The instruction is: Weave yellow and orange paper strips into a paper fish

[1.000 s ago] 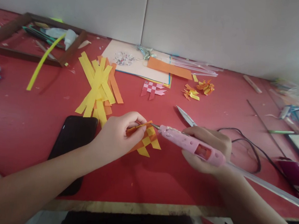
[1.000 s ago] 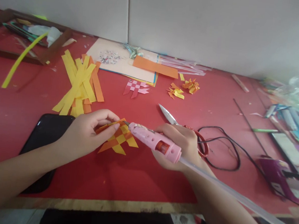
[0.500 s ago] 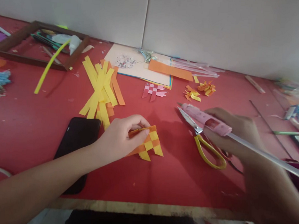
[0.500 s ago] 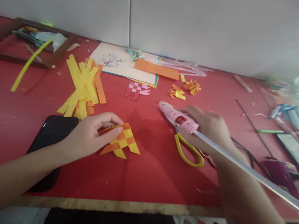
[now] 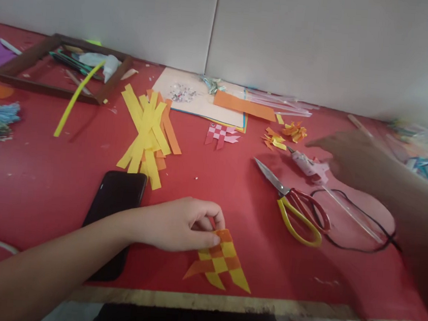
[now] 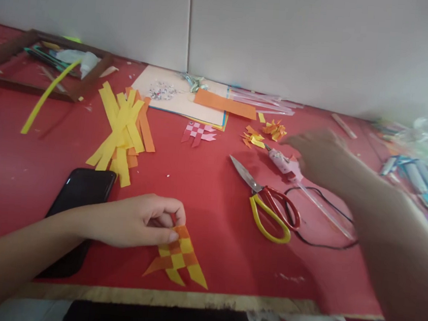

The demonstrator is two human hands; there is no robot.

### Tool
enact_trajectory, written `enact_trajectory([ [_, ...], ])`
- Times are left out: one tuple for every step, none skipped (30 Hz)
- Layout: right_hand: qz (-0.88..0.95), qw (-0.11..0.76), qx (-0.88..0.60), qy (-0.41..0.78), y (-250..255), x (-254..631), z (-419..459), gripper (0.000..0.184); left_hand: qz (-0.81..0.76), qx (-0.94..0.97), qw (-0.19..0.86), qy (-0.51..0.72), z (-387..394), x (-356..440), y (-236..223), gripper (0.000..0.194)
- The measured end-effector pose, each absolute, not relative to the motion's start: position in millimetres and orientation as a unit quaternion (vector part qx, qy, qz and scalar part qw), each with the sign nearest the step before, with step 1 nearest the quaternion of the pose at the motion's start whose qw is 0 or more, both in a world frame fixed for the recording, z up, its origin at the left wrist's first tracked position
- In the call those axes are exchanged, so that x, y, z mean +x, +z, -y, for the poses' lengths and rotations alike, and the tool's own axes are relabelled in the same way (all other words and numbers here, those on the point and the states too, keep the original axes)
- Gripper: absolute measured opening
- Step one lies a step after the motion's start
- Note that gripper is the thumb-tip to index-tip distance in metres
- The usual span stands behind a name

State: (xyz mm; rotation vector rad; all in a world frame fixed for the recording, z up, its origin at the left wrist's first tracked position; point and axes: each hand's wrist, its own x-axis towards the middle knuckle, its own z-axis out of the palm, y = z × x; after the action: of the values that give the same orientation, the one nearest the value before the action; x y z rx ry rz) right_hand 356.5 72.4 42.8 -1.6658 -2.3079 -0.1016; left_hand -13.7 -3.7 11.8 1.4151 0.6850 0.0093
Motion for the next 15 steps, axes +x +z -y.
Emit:
enact_trajectory([
  [0.809, 0.151, -0.567, -0.040, 45.2, 332.3, -66.2, 0.020, -0.304, 0.641, 0.705, 0.006, 3.6, -13.8, 11.3, 0.013],
  [0.815, 0.165, -0.554, -0.038, 45.4, 306.4, -59.7, 0.020, -0.302, 0.644, 0.703, 0.010, 3.6, -13.9, 10.8, 0.014],
  [0.823, 0.203, -0.530, 0.003, 43.0, 280.2, -53.6, 0.019, -0.300, 0.646, 0.702, 0.015, 3.6, -13.9, 10.3, 0.015],
  [0.842, 0.211, -0.492, 0.071, 38.1, 255.0, -48.5, 0.017, -0.299, 0.647, 0.701, 0.020, 3.7, -14.0, 10.0, 0.016],
  [0.854, 0.218, -0.457, 0.118, 31.2, 232.0, -45.1, 0.017, -0.298, 0.648, 0.700, 0.023, 3.7, -14.1, 9.9, 0.017],
  [0.859, 0.222, -0.435, 0.154, 22.8, 212.2, -43.5, 0.016, -0.297, 0.648, 0.701, 0.024, 3.6, -14.4, 9.9, 0.018],
  [0.866, 0.218, -0.413, 0.180, 14.0, 196.0, -43.6, 0.015, -0.297, 0.647, 0.702, 0.025, 3.5, -14.9, 10.2, 0.018],
  [0.869, 0.203, -0.403, 0.202, 5.5, 183.5, -45.2, 0.015, -0.298, 0.645, 0.704, 0.024, 3.3, -15.4, 10.6, 0.019],
  [0.873, 0.199, -0.387, 0.218, -2.1, 174.6, -47.6, 0.013, -0.300, 0.641, 0.706, 0.024, 2.9, -16.1, 11.1, 0.019],
  [0.879, 0.191, -0.371, 0.231, -8.3, 168.7, -50.2, 0.009, -0.302, 0.636, 0.710, 0.025, 2.5, -16.9, 11.6, 0.020],
  [0.883, 0.188, -0.359, 0.236, -12.9, 165.1, -52.6, 0.005, -0.305, 0.630, 0.713, 0.027, 2.0, -17.6, 12.1, 0.020],
  [0.887, 0.187, -0.348, 0.238, -15.9, 163.1, -54.4, 0.005, -0.309, 0.625, 0.716, 0.031, 1.5, -18.2, 12.5, 0.020],
  [0.891, 0.185, -0.341, 0.235, -17.5, 162.0, -55.4, 0.007, -0.313, 0.622, 0.716, 0.037, 1.0, -18.6, 12.7, 0.020],
  [0.894, 0.182, -0.339, 0.230, -17.9, 161.4, -55.6, 0.010, -0.318, 0.622, 0.714, 0.044, 0.5, -18.8, 12.7, 0.019],
  [0.896, 0.176, -0.339, 0.225, -17.3, 161.2, -55.1, 0.010, -0.323, 0.623, 0.711, 0.050, 0.0, -18.8, 12.5, 0.018],
])
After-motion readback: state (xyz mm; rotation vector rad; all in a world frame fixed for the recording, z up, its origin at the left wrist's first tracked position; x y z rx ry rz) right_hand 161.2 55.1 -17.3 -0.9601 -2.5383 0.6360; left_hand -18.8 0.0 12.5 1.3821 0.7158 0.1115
